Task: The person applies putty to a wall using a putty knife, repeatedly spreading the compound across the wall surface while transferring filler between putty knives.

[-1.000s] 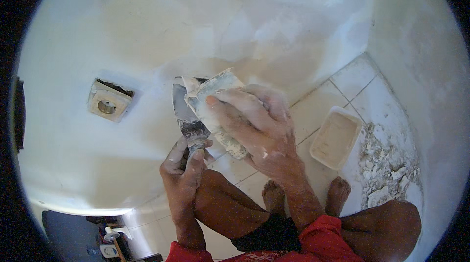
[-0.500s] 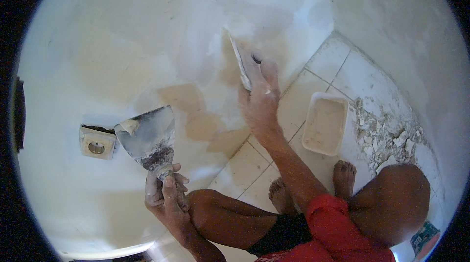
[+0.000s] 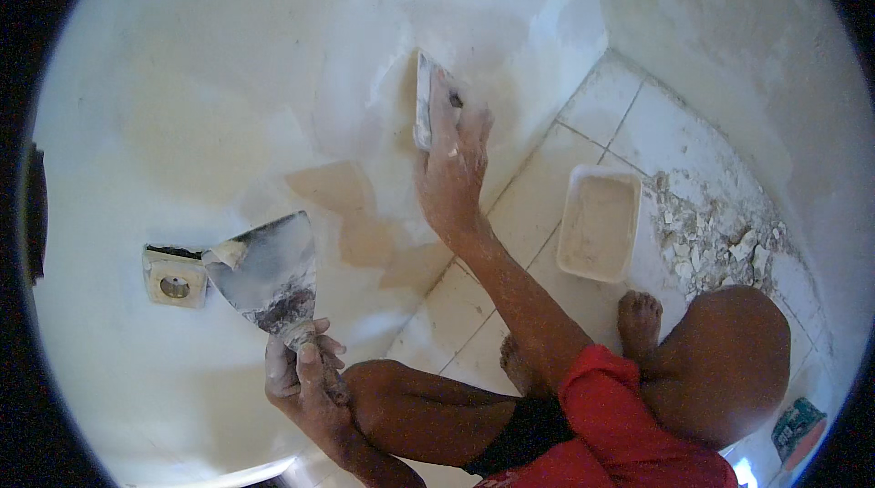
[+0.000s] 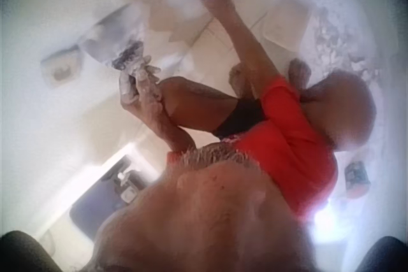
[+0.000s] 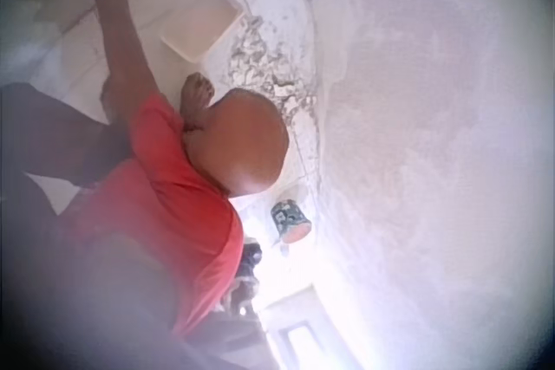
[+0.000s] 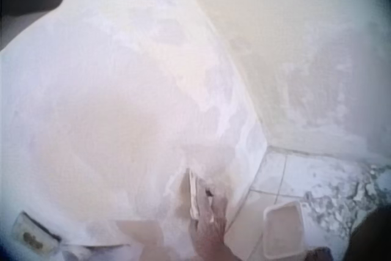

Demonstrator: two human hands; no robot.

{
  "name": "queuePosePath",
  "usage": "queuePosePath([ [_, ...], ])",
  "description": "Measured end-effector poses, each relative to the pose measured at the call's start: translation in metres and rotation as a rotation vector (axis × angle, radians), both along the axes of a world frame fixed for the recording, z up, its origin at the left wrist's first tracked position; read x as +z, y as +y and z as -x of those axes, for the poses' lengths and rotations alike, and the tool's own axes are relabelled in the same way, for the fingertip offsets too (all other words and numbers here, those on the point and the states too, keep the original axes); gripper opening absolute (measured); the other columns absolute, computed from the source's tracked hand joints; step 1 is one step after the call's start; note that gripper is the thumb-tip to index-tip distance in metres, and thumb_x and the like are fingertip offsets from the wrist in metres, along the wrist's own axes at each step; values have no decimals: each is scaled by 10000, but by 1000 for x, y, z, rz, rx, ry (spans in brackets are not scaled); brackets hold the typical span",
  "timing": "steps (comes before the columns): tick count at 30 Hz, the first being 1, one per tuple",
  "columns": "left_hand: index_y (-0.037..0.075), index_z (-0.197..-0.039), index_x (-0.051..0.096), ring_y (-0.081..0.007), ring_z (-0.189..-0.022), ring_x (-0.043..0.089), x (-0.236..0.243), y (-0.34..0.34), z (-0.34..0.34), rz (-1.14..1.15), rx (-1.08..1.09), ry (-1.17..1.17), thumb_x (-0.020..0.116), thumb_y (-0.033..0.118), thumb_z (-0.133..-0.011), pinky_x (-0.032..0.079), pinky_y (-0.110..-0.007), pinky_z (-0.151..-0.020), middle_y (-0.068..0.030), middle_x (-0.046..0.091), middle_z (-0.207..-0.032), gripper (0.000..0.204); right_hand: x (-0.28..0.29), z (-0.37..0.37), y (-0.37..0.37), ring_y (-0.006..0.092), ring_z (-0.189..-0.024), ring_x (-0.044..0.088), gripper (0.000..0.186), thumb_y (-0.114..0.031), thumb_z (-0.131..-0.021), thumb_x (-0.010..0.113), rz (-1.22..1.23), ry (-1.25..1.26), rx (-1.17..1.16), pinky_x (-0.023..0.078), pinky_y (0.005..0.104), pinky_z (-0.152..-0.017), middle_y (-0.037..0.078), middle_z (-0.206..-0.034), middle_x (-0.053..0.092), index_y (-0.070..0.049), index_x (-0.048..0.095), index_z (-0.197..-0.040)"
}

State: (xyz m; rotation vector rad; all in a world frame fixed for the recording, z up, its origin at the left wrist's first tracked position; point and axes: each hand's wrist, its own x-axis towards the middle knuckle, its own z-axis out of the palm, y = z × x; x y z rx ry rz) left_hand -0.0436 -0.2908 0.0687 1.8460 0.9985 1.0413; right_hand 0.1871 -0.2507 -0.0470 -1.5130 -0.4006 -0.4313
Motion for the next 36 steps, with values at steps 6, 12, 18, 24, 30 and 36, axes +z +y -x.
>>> queuePosePath([
  [6,-111,-1088,603,-128,-669,591,-6,4,7,-1,15,-40,692,163,-874,427,-221,-558,-173,684,-941,359,-1,35,8,368,-1085,476,772,168,-709,552,70,-76,160,435,424,-917,221,-1207,500,-61,455,-1439],
  [12,-116,-1094,598,-148,-701,604,-4,1,7,12,6,-44,683,147,-877,440,-232,-573,-180,684,-954,351,4,-3,5,389,-1127,459,788,160,-710,576,-69,-72,-6,413,446,-954,221,-1259,470,-26,414,-1458],
  [18,-111,-1074,607,-138,-676,600,-3,2,-1,23,-2,-15,664,136,-880,441,-235,-568,-172,687,-926,319,-17,46,22,443,-1142,450,751,16,-809,585,105,-116,146,384,511,-998,245,-1334,431,-41,314,-1507],
  [24,-113,-1072,607,-134,-662,600,-6,2,-4,-2,-2,-15,649,109,-877,443,-232,-565,-164,684,-895,299,-14,12,-5,399,-1253,408,733,115,-779,583,5,117,32,369,461,-1035,218,-1326,442,-29,382,-1469],
  [30,-111,-1056,615,-139,-663,605,-5,5,-6,13,16,-3,668,160,-874,444,-233,-565,-161,680,-888,331,19,1,16,380,-1172,461,643,90,-825,532,71,13,7,408,421,-991,211,-1275,466,-36,430,-1447],
  [36,-119,-1045,611,-137,-660,599,-4,6,-5,18,7,26,669,152,-880,441,-233,-558,-169,682,-898,323,1,30,-9,356,-1116,476,652,88,-801,555,33,-118,203,421,413,-955,210,-1252,471,-31,456,-1435],
])
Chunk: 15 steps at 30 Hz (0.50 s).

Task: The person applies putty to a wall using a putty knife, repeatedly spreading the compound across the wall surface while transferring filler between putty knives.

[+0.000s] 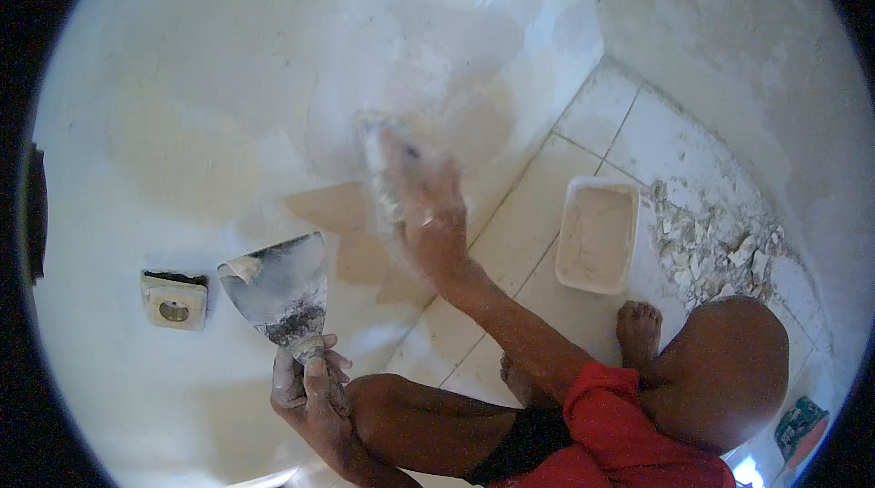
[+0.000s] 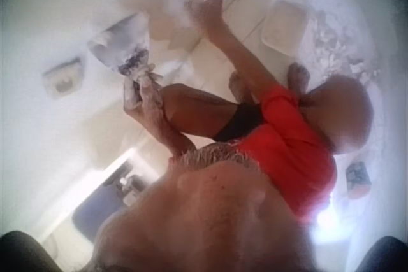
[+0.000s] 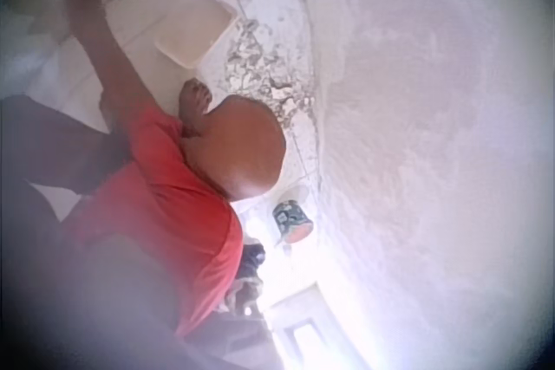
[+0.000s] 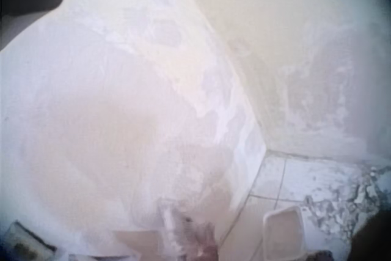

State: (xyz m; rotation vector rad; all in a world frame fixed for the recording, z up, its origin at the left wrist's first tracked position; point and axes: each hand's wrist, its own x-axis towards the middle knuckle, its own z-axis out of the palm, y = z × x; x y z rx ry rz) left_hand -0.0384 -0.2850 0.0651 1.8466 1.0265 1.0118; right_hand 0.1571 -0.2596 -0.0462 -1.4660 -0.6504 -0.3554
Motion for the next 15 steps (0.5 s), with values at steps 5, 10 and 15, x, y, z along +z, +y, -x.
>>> queuePosePath([
  [5,-80,-1053,616,-180,-682,618,1,-2,6,-2,8,30,634,150,-871,467,-262,-554,-180,686,-920,294,5,-51,21,359,-1164,454,715,94,-777,591,-62,79,-218,408,412,-975,224,-1283,458,-32,418,-1460],
  [10,-77,-1059,616,-167,-691,619,-2,1,4,-2,4,5,646,159,-873,458,-250,-552,-175,688,-925,302,-11,-16,45,394,-1217,419,739,99,-771,624,54,17,-158,364,486,-1020,236,-1369,424,-20,396,-1464],
  [15,-72,-1034,625,-154,-684,613,0,-1,1,-7,1,29,639,163,-879,447,-242,-549,-167,688,-916,282,-37,0,13,405,-1230,410,691,78,-804,607,26,76,-85,355,485,-1033,244,-1362,429,-22,405,-1456],
])
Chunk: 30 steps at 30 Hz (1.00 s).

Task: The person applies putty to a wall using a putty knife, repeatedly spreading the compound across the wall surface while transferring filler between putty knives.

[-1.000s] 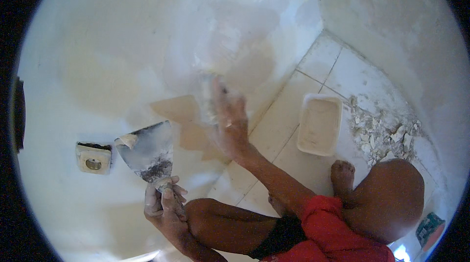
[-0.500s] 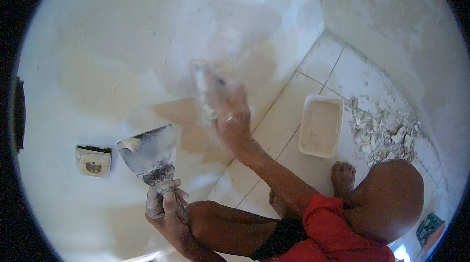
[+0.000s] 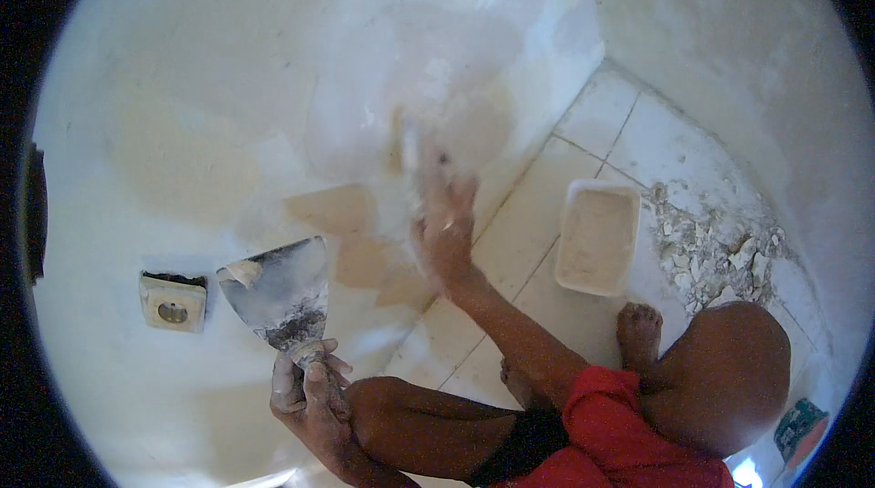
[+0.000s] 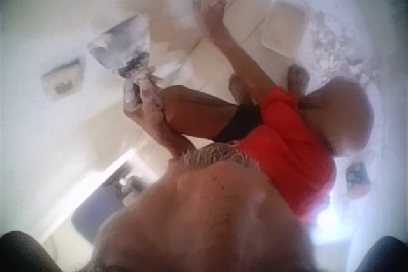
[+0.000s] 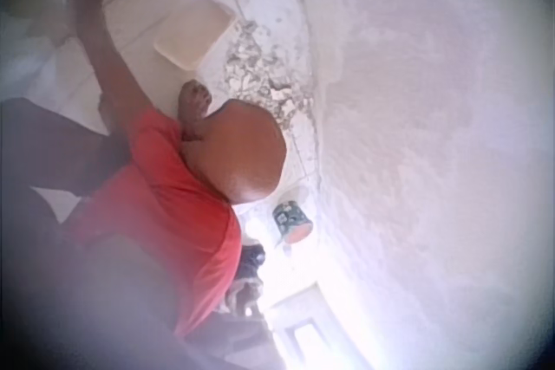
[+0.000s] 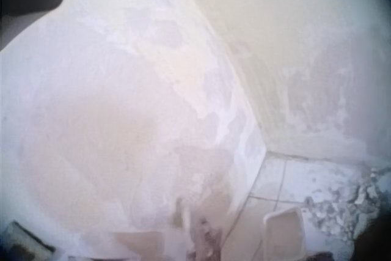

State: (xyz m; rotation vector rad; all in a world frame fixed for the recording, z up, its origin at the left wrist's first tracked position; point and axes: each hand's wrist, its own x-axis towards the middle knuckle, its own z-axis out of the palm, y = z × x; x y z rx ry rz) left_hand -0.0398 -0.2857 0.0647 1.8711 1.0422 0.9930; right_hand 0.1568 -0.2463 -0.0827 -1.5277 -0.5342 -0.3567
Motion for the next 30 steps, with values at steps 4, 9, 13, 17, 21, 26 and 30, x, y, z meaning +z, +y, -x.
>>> queuePosePath([
  [4,-71,-1012,630,-155,-677,608,3,-6,3,-45,33,0,633,175,-878,448,-245,-554,-160,685,-904,280,40,-47,-2,393,-1220,422,681,89,-803,569,-130,199,-154,344,484,-1048,227,-1341,450,-28,410,-1455],
  [9,-112,-1079,607,-150,-681,617,4,-4,4,31,23,-17,668,166,-876,465,-234,-582,-169,687,-929,350,45,-31,14,379,-1190,444,719,112,-772,561,12,7,-96,358,460,-1036,199,-1307,466,-35,410,-1460],
  [13,-77,-1058,616,-167,-681,608,-3,-1,4,-36,17,-14,649,199,-875,457,-262,-567,-171,684,-914,333,29,21,-3,362,-1179,454,771,127,-746,576,77,-57,182,392,432,-999,193,-1306,469,-51,400,-1475],
  [17,-116,-1086,600,-162,-694,627,0,-2,7,-5,-27,-43,658,138,-876,477,-233,-605,-183,690,-949,334,15,24,-18,355,-1174,457,794,152,-725,564,-34,-84,183,409,425,-965,196,-1309,466,-50,400,-1476],
  [21,-114,-1082,605,-160,-698,626,1,-6,6,-5,-17,-72,646,120,-879,471,-234,-602,-180,689,-944,312,20,-10,8,413,-1196,445,806,58,-721,650,-21,-26,36,376,475,-1005,226,-1350,471,1,368,-1473],
  [26,-76,-1031,621,-166,-680,606,5,-6,3,-22,9,24,650,194,-876,458,-261,-563,-174,681,-911,313,-4,21,32,352,-1208,441,715,90,-771,618,51,-109,-34,384,413,-1010,204,-1361,436,-24,429,-1451],
  [30,-112,-1052,621,-159,-689,625,3,-2,8,-9,4,-23,637,115,-885,469,-243,-580,-177,687,-905,283,-19,29,7,374,-1203,440,634,67,-832,585,20,37,64,367,435,-1034,215,-1362,430,-16,431,-1441],
])
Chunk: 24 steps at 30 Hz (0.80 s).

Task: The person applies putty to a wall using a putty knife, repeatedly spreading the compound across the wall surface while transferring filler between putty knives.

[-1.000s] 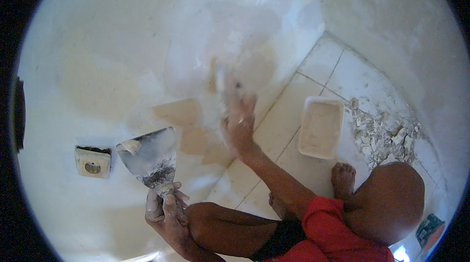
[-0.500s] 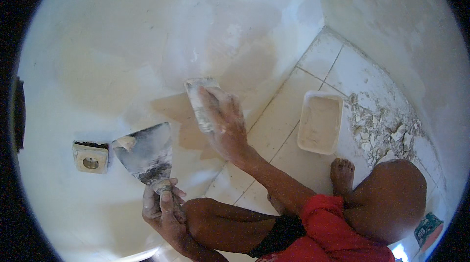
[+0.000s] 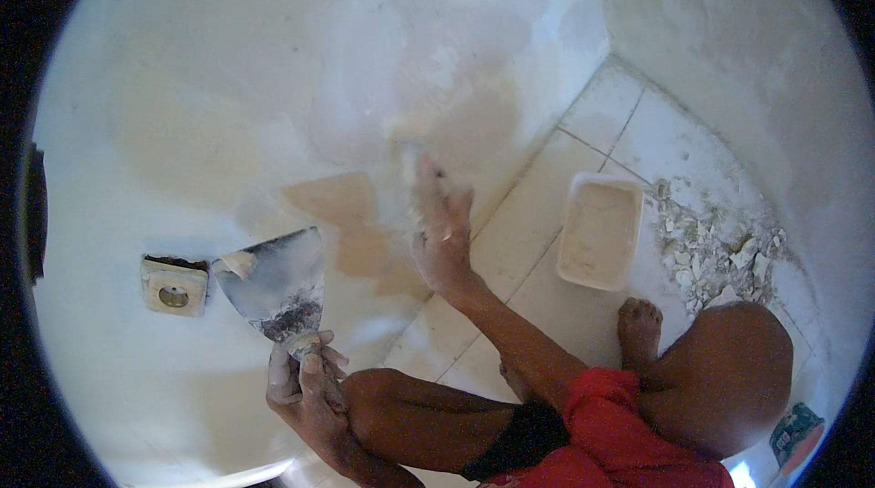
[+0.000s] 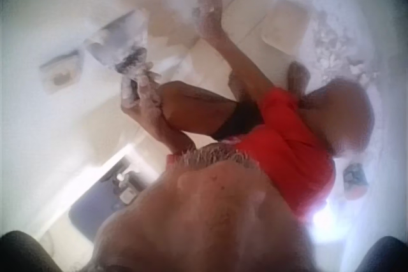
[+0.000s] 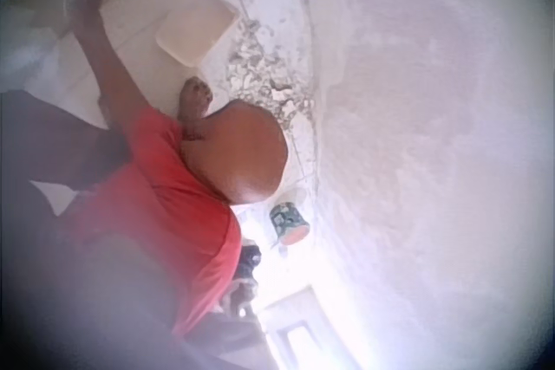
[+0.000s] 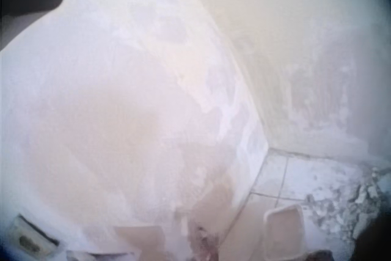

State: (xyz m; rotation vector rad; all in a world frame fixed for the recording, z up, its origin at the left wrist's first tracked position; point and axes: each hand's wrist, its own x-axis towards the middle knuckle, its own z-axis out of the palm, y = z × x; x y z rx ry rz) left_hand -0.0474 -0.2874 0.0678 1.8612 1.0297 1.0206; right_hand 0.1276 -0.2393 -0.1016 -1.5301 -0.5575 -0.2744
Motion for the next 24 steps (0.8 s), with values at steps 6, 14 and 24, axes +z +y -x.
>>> queuePosePath([
  [6,-115,-1072,607,-162,-684,628,-1,-5,7,-32,-35,-97,646,110,-882,473,-244,-579,-190,689,-923,297,64,-55,2,411,-1184,436,686,62,-796,589,-208,244,-119,357,477,-1030,235,-1322,447,-22,410,-1453],
  [14,-119,-1070,602,-172,-679,629,1,-1,8,-7,-16,-57,643,112,-882,474,-254,-581,-203,689,-945,301,50,8,-7,393,-1127,458,708,105,-743,557,-71,-112,103,370,455,-998,216,-1279,481,-25,456,-1432],
  [24,-104,-1067,606,-174,-681,614,0,-2,4,-1,-7,-44,662,163,-869,463,-262,-586,-185,680,-926,337,32,-26,-3,417,-1106,506,696,8,-770,615,33,-141,-38,402,510,-961,217,-1275,556,-80,456,-1442],
])
